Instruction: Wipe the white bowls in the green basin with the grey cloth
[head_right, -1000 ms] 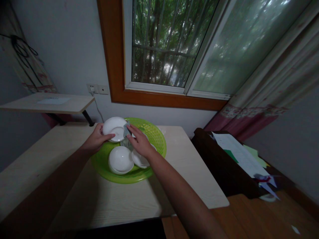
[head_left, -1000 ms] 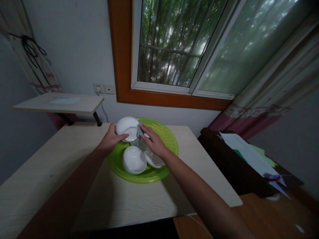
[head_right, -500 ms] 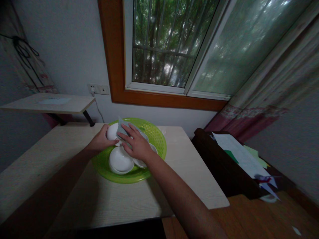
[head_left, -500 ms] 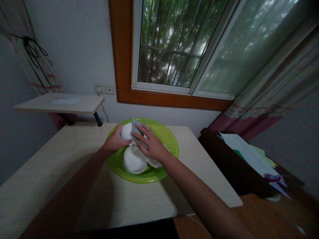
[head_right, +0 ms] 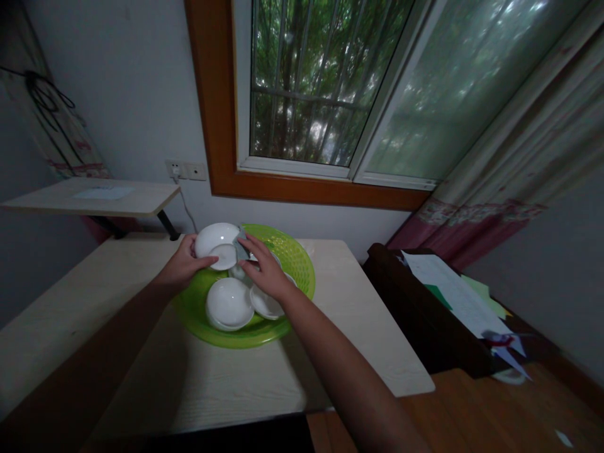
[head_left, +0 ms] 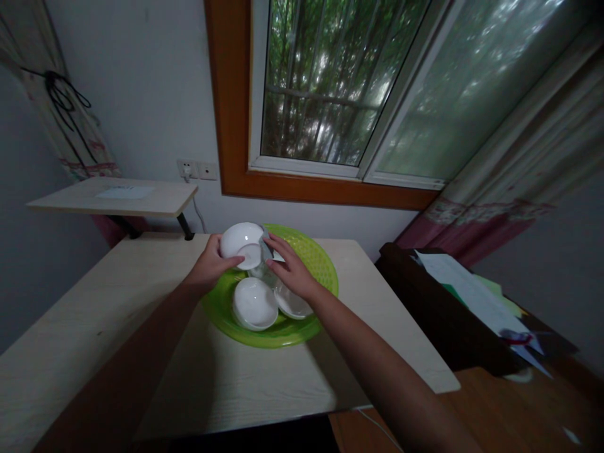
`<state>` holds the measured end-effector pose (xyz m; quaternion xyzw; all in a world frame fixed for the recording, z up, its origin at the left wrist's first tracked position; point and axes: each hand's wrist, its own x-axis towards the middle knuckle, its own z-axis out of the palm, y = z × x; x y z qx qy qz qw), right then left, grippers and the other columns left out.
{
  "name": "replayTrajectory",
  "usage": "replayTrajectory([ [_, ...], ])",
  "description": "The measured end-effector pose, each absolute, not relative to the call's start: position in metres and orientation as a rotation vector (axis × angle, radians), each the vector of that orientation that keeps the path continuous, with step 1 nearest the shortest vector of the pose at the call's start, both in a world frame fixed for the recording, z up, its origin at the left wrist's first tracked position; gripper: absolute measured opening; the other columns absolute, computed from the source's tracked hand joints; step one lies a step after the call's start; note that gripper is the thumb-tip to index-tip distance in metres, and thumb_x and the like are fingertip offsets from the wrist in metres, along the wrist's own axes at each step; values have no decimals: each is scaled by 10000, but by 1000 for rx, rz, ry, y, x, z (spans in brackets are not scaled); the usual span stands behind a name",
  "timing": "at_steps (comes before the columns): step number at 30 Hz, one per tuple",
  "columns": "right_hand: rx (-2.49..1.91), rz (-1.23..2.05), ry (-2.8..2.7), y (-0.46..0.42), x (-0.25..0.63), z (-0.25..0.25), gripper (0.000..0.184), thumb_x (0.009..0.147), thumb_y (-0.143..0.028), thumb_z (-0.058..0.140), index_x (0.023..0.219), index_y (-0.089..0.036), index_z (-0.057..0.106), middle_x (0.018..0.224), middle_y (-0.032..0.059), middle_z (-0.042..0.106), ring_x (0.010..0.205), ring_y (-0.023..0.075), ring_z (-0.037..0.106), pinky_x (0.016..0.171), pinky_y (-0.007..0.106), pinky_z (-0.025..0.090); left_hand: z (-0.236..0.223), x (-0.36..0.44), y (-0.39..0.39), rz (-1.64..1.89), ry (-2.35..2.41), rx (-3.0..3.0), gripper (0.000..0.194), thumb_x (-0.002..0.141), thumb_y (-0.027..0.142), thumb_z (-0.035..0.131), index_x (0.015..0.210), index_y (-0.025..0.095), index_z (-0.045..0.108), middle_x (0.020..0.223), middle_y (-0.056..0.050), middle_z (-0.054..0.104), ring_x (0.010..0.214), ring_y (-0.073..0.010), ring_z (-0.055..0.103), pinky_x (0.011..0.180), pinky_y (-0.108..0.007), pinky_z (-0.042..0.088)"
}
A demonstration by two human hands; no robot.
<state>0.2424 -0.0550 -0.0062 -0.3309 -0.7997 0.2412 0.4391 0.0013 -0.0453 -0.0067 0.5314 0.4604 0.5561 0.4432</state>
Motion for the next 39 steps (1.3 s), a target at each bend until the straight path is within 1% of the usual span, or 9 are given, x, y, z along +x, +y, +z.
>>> replayTrajectory([
  [3,-818,728,-1929,-54,243,-9,526,972,-434,631,1479,-354,519,1617,76,395,1484,262,406,1021,417,583,-5,3,-45,1439,1082,1183,677,558,306,889,1067,205,455,1068,-19,616,961,-197,646,847,-349,552],
  [7,-790,796,-1883,-53,241,-11,497,948,-435,667,1419,-333,546,1585,70,419,1446,237,450,1132,433,497,0,5,-47,1443,1018,1074,691,537,275,899,1045,210,435,1050,-4,616,927,-182,653,809,-325,557],
  [9,-775,853,-1851,-53,239,-12,499,935,-442,682,1394,-319,530,1562,75,430,1414,234,481,1140,441,487,0,5,-48,1425,985,1071,689,551,272,898,1055,210,431,1062,-11,617,937,-184,651,802,-324,561],
  [12,-777,990,-1790,-54,236,-13,590,877,-456,746,1370,-309,456,1486,88,469,1255,222,596,1035,431,563,-1,5,-49,1382,958,1097,688,579,272,896,1085,204,434,1092,-25,612,956,-183,647,795,-309,558],
  [15,-800,1052,-1740,-54,233,-15,674,807,-460,808,1316,-303,395,1356,77,527,1106,199,643,894,383,611,-3,5,-50,1351,940,1143,677,603,270,888,1104,201,438,1142,-43,602,1017,-195,637,828,-313,555],
  [20,-897,941,-1703,-52,232,-19,601,801,-433,798,1201,-287,374,1267,77,547,1041,203,626,784,345,597,-5,5,-50,1296,948,1219,681,615,286,884,1127,201,442,1186,-70,595,1101,-237,624,927,-385,549],
  [26,-935,703,-1744,-51,236,-20,512,858,-393,745,1213,-273,397,1256,81,564,1050,214,598,921,414,541,-10,5,-46,1252,987,1304,739,630,333,884,1197,203,428,1250,-102,586,1178,-291,617,1018,-467,521],
  [32,-822,442,-1884,-55,240,-8,421,900,-374,713,1257,-280,512,1386,97,547,1272,259,541,1062,455,472,-15,4,-42,1225,993,1439,869,598,302,906,1312,212,418,1369,-133,551,1255,-309,589,1087,-487,475],
  [39,-802,234,-2091,-62,241,1,393,953,-373,643,1330,-294,566,1583,97,448,1432,279,452,1174,510,394,-11,5,-47,1227,1072,1470,898,550,319,922,1316,211,466,1349,-145,589,1223,-311,618,1058,-469,493],
])
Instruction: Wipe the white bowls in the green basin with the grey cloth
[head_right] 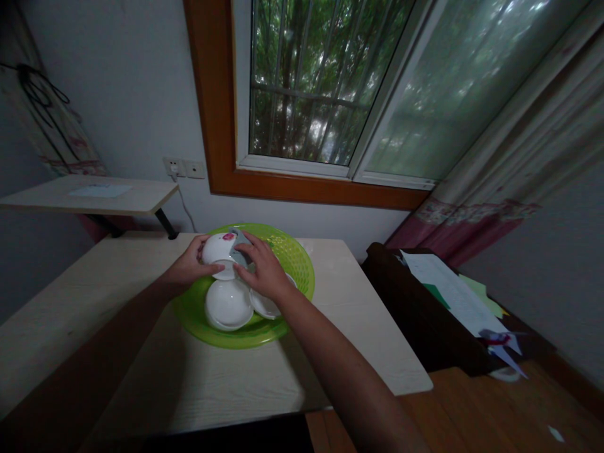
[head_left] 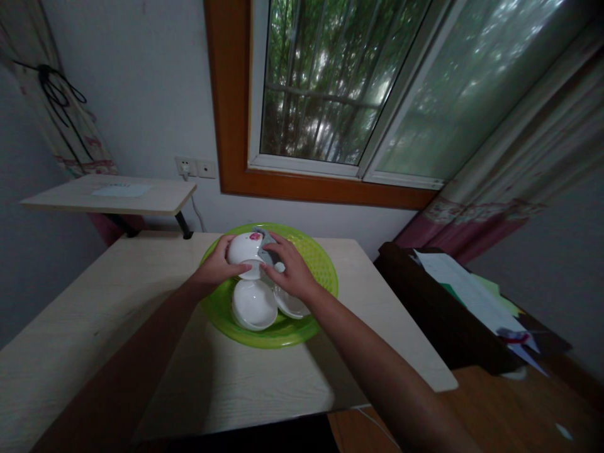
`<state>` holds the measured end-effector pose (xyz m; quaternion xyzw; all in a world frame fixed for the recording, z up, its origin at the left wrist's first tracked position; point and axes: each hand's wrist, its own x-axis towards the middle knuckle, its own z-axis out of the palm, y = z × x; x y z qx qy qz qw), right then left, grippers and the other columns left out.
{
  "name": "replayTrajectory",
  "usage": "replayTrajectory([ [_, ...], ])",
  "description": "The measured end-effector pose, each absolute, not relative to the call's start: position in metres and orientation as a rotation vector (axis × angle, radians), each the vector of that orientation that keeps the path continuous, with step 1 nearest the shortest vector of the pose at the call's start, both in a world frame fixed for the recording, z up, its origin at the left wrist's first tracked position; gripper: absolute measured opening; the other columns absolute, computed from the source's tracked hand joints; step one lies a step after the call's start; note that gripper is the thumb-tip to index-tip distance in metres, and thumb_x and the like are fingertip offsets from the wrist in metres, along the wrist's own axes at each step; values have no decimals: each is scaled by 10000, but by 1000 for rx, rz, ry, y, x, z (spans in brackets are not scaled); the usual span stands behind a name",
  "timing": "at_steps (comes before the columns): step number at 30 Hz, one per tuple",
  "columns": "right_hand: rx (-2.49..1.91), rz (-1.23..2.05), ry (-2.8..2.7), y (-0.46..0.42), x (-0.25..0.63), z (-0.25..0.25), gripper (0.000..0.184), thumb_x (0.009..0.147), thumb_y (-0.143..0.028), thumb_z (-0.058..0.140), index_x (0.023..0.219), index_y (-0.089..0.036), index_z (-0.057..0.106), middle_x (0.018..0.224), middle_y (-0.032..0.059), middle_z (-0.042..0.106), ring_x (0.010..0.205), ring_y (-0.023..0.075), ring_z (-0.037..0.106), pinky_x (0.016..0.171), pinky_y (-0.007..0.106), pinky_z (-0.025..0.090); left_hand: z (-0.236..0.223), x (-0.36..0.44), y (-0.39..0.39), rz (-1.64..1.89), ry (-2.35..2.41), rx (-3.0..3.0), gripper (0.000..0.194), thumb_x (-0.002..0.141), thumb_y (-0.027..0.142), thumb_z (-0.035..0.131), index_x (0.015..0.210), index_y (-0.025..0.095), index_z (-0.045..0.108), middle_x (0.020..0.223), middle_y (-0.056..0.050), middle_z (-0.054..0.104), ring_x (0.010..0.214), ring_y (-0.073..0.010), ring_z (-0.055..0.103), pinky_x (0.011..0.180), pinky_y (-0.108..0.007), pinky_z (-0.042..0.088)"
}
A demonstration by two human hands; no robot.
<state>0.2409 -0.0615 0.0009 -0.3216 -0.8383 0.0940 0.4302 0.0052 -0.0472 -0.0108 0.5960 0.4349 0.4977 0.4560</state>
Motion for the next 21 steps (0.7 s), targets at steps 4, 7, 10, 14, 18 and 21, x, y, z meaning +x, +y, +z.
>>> replayTrajectory([
  [4,-782,171,-2137,-64,240,4,399,972,-354,622,1362,-294,563,1619,92,413,1436,285,451,1182,528,383,-13,3,-47,1221,1095,1521,855,562,343,922,1286,213,485,1278,-124,618,1176,-301,633,1030,-466,507],
  [7,-755,131,-2136,-64,240,6,410,983,-335,613,1386,-286,556,1624,103,411,1443,279,451,1186,521,383,-13,1,-46,1217,1110,1551,796,582,370,918,1229,212,484,1212,-97,621,1120,-281,644,999,-458,523],
  [10,-755,119,-2091,-62,239,5,399,989,-330,606,1384,-288,571,1595,103,456,1437,264,469,1188,516,389,-12,2,-47,1240,1151,1534,768,588,388,917,1184,210,466,1187,-82,601,1078,-261,644,968,-447,535],
  [14,-829,184,-2005,-59,240,1,344,981,-379,622,1310,-281,638,1487,107,575,1393,252,526,1174,502,421,-9,1,-48,1317,1224,1433,746,619,410,899,1172,212,441,1161,-72,588,1038,-246,644,930,-434,549],
  [18,-860,247,-1996,-60,241,1,348,987,-401,609,1312,-281,637,1477,105,586,1405,246,519,1184,504,418,-7,1,-49,1341,1267,1405,721,619,404,896,1142,218,435,1111,-55,589,990,-239,648,885,-419,559],
  [21,-829,226,-2034,-64,241,4,356,996,-377,587,1336,-277,621,1541,102,528,1432,253,493,1193,522,409,-6,2,-50,1315,1290,1461,705,606,399,895,1117,219,443,1089,-47,588,984,-235,643,888,-412,550],
])
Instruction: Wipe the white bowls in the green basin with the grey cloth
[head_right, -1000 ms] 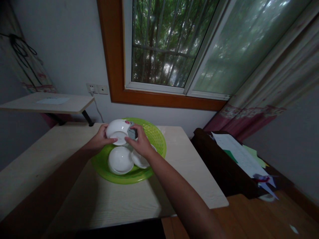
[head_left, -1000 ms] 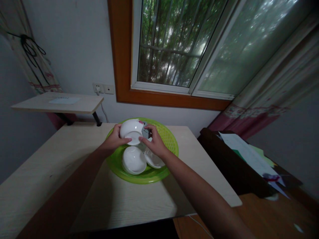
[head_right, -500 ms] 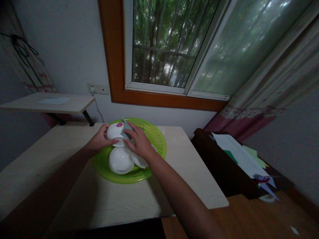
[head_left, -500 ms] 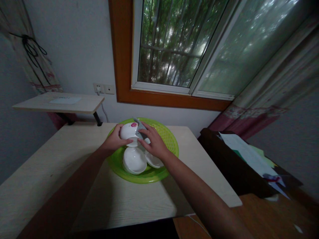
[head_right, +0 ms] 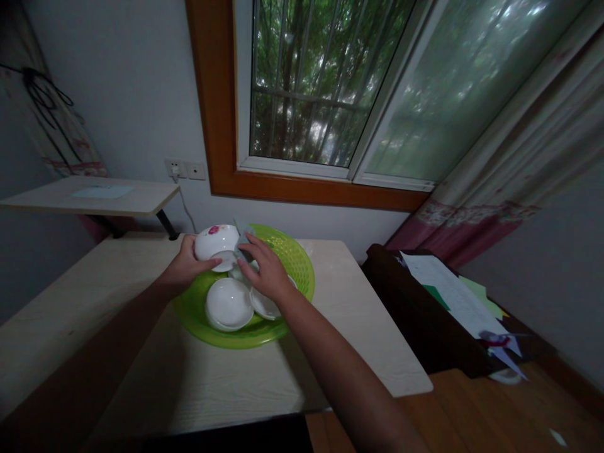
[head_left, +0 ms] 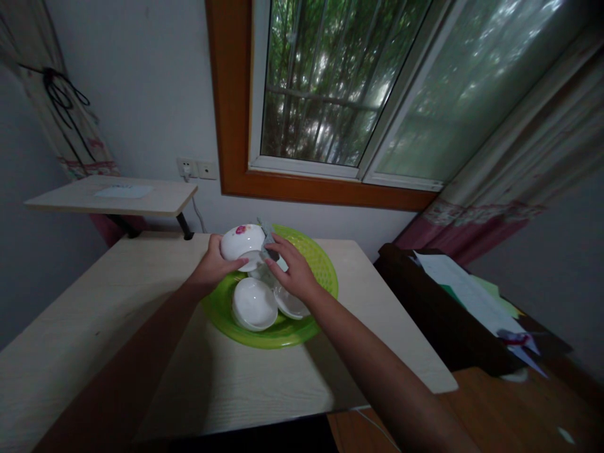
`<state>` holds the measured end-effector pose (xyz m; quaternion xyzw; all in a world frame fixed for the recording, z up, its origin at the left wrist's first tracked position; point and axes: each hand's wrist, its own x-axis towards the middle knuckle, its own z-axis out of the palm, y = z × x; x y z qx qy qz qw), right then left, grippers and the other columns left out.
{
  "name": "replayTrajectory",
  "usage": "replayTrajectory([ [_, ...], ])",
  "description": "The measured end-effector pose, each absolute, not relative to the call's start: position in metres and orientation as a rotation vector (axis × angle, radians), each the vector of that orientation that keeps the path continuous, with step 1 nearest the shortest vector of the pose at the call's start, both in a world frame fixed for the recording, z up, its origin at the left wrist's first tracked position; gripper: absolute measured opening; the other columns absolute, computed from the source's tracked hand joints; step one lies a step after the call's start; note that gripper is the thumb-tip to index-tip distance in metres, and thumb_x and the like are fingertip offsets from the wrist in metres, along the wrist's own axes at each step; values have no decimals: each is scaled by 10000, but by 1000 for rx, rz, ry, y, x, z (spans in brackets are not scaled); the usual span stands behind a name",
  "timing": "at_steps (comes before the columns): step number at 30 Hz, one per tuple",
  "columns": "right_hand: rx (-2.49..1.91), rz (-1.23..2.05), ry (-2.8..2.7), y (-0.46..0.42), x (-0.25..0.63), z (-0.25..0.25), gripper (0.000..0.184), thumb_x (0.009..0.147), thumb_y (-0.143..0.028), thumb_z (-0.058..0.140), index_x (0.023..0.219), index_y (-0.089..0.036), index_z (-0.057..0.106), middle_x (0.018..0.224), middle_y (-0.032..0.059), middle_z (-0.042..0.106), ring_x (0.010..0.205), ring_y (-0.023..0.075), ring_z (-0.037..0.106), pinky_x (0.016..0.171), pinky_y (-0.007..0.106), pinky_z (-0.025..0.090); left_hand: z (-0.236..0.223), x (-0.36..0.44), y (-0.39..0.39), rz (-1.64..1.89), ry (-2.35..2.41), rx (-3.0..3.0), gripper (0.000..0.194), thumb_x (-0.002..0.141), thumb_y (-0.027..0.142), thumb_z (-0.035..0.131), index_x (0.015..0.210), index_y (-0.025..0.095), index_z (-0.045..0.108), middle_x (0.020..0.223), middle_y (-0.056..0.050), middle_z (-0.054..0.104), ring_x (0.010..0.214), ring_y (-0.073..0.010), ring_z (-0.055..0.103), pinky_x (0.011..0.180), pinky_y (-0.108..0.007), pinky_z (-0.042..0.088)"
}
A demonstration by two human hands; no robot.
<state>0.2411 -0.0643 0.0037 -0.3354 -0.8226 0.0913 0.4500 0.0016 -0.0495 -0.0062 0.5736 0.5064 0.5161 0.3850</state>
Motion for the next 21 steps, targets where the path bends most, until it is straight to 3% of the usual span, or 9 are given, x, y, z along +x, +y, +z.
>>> replayTrajectory([
  [11,-662,61,-2324,-76,232,15,453,982,-319,596,1434,-314,559,1673,21,339,1589,286,203,1264,581,292,-2,9,-53,1249,1415,1646,687,521,389,895,1019,234,449,963,-20,611,887,-232,634,798,-365,507],
  [15,-729,85,-2300,-75,230,15,435,992,-297,568,1424,-342,559,1670,6,342,1581,291,227,1258,599,292,-3,8,-52,1243,1417,1663,691,543,407,884,1049,230,448,986,-31,614,897,-239,642,801,-370,511],
  [21,-890,149,-2115,-70,233,10,375,1028,-354,516,1392,-274,561,1563,104,481,1431,290,461,1196,556,390,-13,4,-45,1278,1426,1602,764,558,449,896,1137,229,450,1052,-53,624,1023,-271,650,916,-408,504],
])
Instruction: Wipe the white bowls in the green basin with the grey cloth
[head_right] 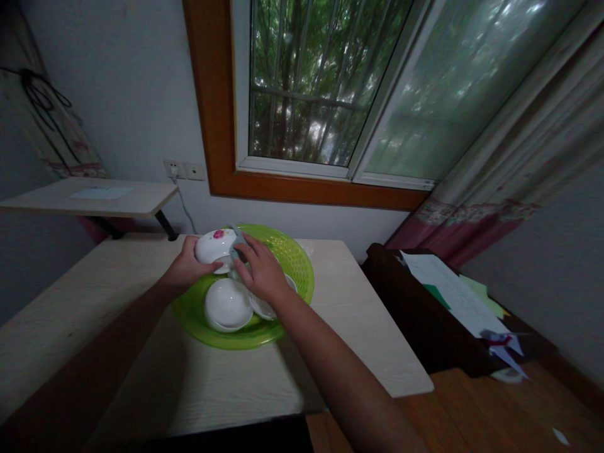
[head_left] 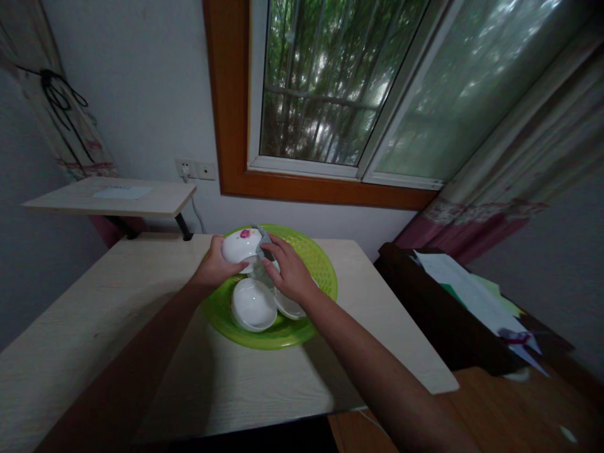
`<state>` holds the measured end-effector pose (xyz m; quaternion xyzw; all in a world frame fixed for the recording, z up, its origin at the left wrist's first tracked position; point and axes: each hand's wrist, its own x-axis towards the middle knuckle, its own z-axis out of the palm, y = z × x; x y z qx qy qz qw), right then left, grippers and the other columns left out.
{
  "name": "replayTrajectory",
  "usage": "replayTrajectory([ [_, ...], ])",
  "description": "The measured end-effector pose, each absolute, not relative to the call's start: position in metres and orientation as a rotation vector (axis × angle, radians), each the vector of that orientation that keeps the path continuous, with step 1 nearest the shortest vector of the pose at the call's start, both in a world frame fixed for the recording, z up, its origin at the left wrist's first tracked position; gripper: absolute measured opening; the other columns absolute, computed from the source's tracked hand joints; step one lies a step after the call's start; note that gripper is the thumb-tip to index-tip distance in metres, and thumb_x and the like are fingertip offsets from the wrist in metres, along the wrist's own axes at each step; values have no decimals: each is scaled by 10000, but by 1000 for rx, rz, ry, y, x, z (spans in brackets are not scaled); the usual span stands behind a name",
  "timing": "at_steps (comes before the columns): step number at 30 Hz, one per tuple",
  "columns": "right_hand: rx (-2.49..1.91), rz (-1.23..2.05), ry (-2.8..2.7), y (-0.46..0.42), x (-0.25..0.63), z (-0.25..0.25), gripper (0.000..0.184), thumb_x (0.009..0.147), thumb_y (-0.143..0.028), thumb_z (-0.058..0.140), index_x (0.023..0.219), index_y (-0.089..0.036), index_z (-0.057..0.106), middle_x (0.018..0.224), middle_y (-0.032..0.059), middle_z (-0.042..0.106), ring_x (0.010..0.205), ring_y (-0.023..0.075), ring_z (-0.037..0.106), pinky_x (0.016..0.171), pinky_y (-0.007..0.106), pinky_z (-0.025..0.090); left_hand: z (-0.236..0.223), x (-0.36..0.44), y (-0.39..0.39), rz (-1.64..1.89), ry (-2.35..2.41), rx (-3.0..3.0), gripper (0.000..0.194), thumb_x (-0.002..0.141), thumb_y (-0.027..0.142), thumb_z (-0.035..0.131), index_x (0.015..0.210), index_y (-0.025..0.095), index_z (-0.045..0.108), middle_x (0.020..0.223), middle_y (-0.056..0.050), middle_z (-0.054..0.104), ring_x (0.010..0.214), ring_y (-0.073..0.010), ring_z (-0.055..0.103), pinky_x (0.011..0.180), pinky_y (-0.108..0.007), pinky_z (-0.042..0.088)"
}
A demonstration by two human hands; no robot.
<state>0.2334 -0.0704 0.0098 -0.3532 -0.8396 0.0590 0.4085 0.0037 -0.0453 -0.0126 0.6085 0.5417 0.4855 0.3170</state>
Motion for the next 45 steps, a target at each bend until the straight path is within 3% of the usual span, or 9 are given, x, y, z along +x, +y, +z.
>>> replayTrajectory([
  [3,-905,155,-2078,-69,235,8,332,1027,-367,521,1335,-256,572,1520,123,517,1407,292,473,1182,560,394,-10,5,-47,1280,1434,1627,752,538,427,908,1113,232,464,1044,-47,624,1008,-268,650,906,-397,506],
  [8,-797,156,-2141,-72,234,11,328,1013,-350,539,1328,-259,550,1591,101,451,1482,287,400,1228,574,332,-1,9,-54,1249,1462,1659,711,509,415,908,1025,237,453,950,-18,602,920,-256,639,832,-376,502],
  [16,-767,34,-2348,-79,228,16,612,999,-367,558,1573,-335,347,1658,12,370,1565,291,262,1266,593,271,6,16,-61,1214,1444,1658,650,510,336,882,993,243,458,916,-29,614,908,-275,638,788,-368,482],
  [21,-815,-33,-2325,-77,226,13,563,1011,-358,543,1556,-302,413,1641,33,403,1544,295,310,1268,573,272,4,17,-60,1238,1476,1737,635,527,333,869,997,236,454,925,-44,620,915,-276,646,785,-368,492],
  [29,-919,20,-2154,-69,232,11,470,1044,-302,473,1507,-221,472,1568,113,496,1431,252,482,1211,492,397,-2,15,-54,1202,1581,1857,638,567,401,842,1020,227,427,1008,-84,652,957,-284,681,754,-359,532],
  [32,-864,3,-2181,-70,232,10,496,1039,-299,479,1528,-221,445,1581,112,480,1460,251,451,1228,500,382,-1,15,-56,1166,1590,1873,637,581,417,837,1026,226,424,1012,-89,659,958,-290,687,740,-358,539],
  [38,-713,-85,-2367,-75,228,10,571,1019,-305,511,1575,-257,391,1643,49,398,1574,268,251,1271,547,315,-1,13,-56,1135,1574,1918,595,615,399,808,1029,229,416,1018,-80,653,993,-289,679,796,-382,548],
  [45,-813,105,-2182,-68,230,6,571,1032,-290,493,1589,-265,369,1643,84,392,1525,249,363,1265,517,323,-4,12,-53,1161,1579,1838,687,587,438,833,1082,221,409,1050,-88,636,967,-283,673,802,-391,548],
])
